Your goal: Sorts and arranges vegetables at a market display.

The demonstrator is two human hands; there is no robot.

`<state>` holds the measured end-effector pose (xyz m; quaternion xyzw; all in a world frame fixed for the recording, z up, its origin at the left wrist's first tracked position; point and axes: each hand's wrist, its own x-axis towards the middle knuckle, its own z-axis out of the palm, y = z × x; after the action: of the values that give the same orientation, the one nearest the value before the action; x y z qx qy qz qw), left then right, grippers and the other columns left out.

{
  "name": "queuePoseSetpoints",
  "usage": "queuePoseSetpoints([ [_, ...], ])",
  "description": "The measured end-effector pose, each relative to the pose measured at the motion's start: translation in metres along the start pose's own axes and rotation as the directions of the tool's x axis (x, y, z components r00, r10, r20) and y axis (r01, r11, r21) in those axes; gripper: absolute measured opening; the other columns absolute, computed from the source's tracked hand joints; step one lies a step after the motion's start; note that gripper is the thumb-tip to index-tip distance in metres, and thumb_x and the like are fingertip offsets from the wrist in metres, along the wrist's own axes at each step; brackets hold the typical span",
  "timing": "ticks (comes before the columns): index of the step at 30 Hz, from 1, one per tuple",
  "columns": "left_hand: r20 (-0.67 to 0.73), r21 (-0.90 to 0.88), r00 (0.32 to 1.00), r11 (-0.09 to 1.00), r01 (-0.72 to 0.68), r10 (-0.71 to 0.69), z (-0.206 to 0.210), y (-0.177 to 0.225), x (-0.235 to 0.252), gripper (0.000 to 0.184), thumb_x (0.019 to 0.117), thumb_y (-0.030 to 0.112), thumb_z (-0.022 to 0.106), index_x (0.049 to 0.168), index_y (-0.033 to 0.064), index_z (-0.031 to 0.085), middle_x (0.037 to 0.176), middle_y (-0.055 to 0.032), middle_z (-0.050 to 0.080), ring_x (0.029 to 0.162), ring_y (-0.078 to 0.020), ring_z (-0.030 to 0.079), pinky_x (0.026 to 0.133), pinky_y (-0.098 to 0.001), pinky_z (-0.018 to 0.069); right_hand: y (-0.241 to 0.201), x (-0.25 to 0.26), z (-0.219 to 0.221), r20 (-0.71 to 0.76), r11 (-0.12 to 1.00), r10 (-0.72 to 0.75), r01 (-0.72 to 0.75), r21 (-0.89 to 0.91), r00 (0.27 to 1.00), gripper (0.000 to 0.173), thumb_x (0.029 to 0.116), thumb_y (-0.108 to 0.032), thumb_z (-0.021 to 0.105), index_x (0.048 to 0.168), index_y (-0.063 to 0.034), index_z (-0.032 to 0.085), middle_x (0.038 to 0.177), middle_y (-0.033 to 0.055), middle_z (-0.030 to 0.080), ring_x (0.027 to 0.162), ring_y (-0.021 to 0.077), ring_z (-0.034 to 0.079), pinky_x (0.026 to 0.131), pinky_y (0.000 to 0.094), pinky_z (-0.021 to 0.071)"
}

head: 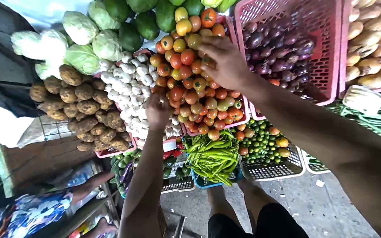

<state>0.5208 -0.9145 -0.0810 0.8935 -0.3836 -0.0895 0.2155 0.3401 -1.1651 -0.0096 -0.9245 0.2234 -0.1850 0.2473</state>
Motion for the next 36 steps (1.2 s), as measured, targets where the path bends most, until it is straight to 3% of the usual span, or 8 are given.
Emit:
queuePoseSetpoints([
  [4,0.239,0.347,0.963,0.937,0.036,-0.125,-0.010,-0.017,0.029,0.057,0.0970,0.024,0.067,0.151,0.0211,0.051,0.152,-0.0157,0.052,0.128,-0.0462,0.058,0.095,-0.0737,0.0491,0.109,-0.095,0.005,0.092,0.811,0.512,-0.516,0.277,0.854,0.043,0.0971,-0.021,0.066,0.139,-0.0125,0.061,0.132,0.0098,0.067,0.113,0.0193,0.068,0.098,0.0413,0.0579],
  [7,0.281,0.418,0.955,0.908,-0.031,-0.097,-0.007,-0.025,0.049,0.053,0.1023,0.036,0.059,0.153,0.0227,0.049,0.149,-0.0186,0.054,0.125,-0.0494,0.059,0.092,-0.0776,0.0471,0.161,-0.174,0.004,0.166,0.618,0.760,-0.778,0.118,0.629,0.043,0.0970,-0.019,0.065,0.139,-0.0128,0.061,0.132,0.0138,0.067,0.118,0.0314,0.066,0.102,0.0574,0.0535],
  [11,0.112,0.275,0.992,0.961,0.031,-0.064,-0.020,-0.020,0.048,0.045,0.0988,0.037,0.067,0.137,0.0129,0.061,0.137,-0.0214,0.059,0.119,-0.0402,0.063,0.096,-0.0636,0.0527,0.165,-0.195,0.035,0.284,0.759,0.638,-0.646,-0.076,0.716,0.043,0.0962,-0.017,0.065,0.140,-0.0183,0.063,0.139,0.0124,0.063,0.128,0.0334,0.061,0.106,0.0590,0.0496],
  [16,0.070,0.043,0.995,0.997,0.066,-0.069,-0.008,0.007,0.053,0.055,0.1038,0.023,0.061,0.153,0.0080,0.044,0.144,-0.0209,0.057,0.111,-0.0292,0.070,0.099,-0.0481,0.0564,0.178,-0.149,0.080,0.458,0.855,0.519,-0.429,-0.292,0.721,0.087,0.0775,-0.005,0.080,0.156,-0.0221,0.045,0.158,0.0139,0.044,0.141,0.0460,0.043,0.099,0.0702,0.0467],
  [24,0.087,-0.185,0.988,0.973,0.139,-0.124,-0.002,-0.005,0.003,0.057,0.0951,0.017,0.072,0.147,0.0059,0.052,0.140,-0.0164,0.060,0.113,-0.0203,0.069,0.096,-0.0373,0.0598,0.184,-0.135,0.069,0.378,0.799,0.600,-0.551,-0.242,0.705,0.058,0.0815,-0.023,0.079,0.135,-0.0093,0.062,0.153,0.0273,0.043,0.137,0.0533,0.044,0.096,0.0775,0.0453],
  [28,0.058,-0.072,0.978,0.977,0.203,-0.199,-0.003,-0.012,0.008,0.055,0.0947,0.023,0.073,0.146,0.0145,0.056,0.140,-0.0134,0.060,0.109,-0.0211,0.070,0.092,-0.0386,0.0603,0.207,-0.176,0.023,0.226,0.727,0.657,-0.684,0.064,0.719,0.048,0.0822,-0.028,0.079,0.124,-0.0083,0.065,0.130,0.0251,0.061,0.121,0.0475,0.058,0.093,0.0744,0.0469],
  [32,0.056,0.123,0.971,0.967,0.225,-0.233,-0.012,-0.006,0.005,0.048,0.0948,0.025,0.069,0.141,0.0156,0.061,0.141,-0.0130,0.059,0.117,-0.0266,0.066,0.097,-0.0460,0.0571,0.217,-0.223,0.019,0.278,0.444,0.837,-0.882,0.160,0.471,0.045,0.1023,-0.032,0.058,0.131,0.0030,0.059,0.129,0.0329,0.059,0.121,0.0496,0.057,0.099,0.0735,0.0434],
  [36,0.175,0.238,0.952,0.949,0.208,-0.252,-0.011,0.003,-0.031,0.046,0.0926,0.031,0.073,0.134,0.0126,0.065,0.132,-0.0143,0.065,0.118,-0.0330,0.064,0.098,-0.0562,0.0541,0.201,-0.201,0.035,0.311,0.414,0.889,-0.882,-0.227,0.337,0.081,0.0976,-0.065,0.052,0.136,0.0064,0.054,0.127,0.0422,0.058,0.121,0.0621,0.054,0.093,0.0818,0.0403],
])
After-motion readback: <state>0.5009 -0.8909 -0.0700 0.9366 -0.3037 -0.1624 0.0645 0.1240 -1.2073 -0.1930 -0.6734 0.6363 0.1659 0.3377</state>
